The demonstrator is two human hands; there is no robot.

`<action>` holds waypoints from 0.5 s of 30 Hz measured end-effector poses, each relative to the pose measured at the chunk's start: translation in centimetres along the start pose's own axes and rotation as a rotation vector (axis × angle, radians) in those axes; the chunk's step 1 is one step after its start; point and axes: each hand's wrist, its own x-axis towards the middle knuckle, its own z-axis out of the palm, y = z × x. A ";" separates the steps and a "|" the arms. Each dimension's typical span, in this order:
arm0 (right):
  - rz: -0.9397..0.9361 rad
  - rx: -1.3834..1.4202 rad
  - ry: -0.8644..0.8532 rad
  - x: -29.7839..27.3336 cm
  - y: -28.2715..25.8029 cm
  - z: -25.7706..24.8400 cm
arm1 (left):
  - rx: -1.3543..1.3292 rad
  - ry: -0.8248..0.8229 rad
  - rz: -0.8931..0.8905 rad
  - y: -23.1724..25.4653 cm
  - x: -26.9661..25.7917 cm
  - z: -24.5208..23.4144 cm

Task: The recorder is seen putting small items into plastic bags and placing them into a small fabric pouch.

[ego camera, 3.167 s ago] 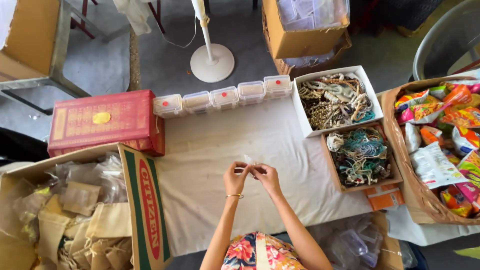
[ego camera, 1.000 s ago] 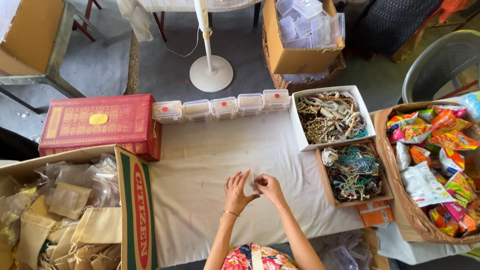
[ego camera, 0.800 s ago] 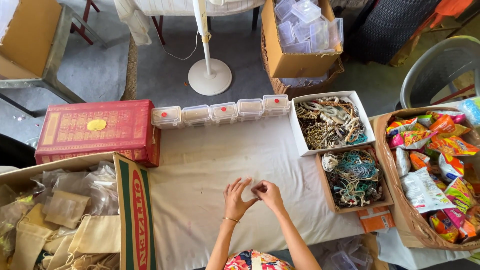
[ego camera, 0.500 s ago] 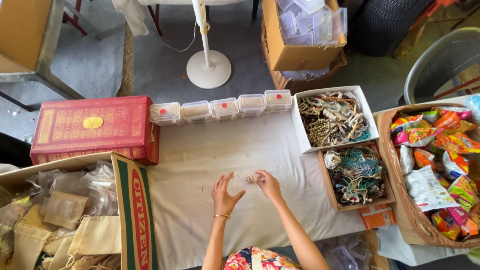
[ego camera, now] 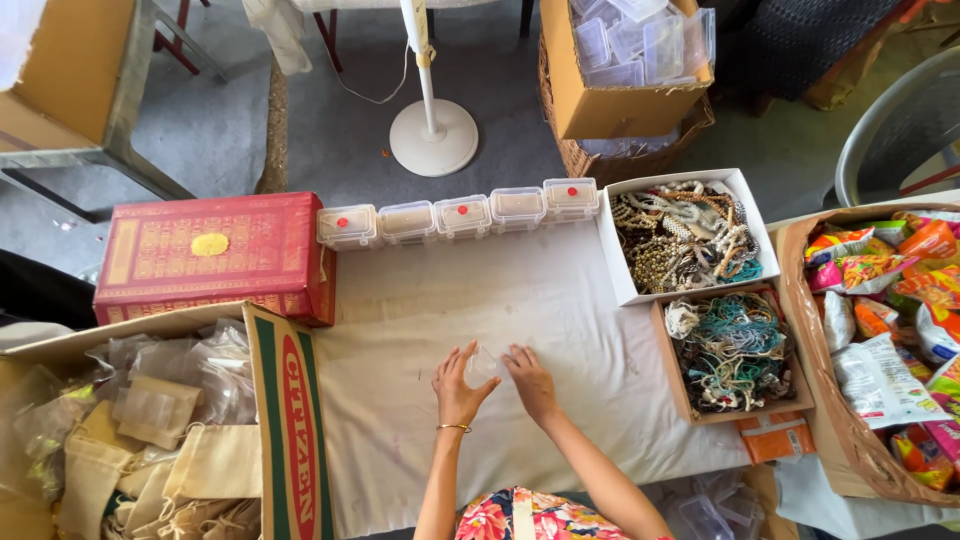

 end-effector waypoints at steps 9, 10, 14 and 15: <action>-0.008 0.104 0.115 -3.2 1.8 0.7 | -0.007 0.012 0.011 0.8 -0.8 0.5; -0.009 0.104 0.119 -3.2 2.2 0.9 | -0.007 0.014 0.015 0.9 -0.9 0.6; 0.077 0.072 0.107 -2.2 4.1 1.1 | -0.022 -0.027 0.012 1.3 -1.4 1.0; 0.198 0.081 0.096 -1.7 4.7 1.0 | -0.030 -0.054 0.014 1.4 -1.6 1.1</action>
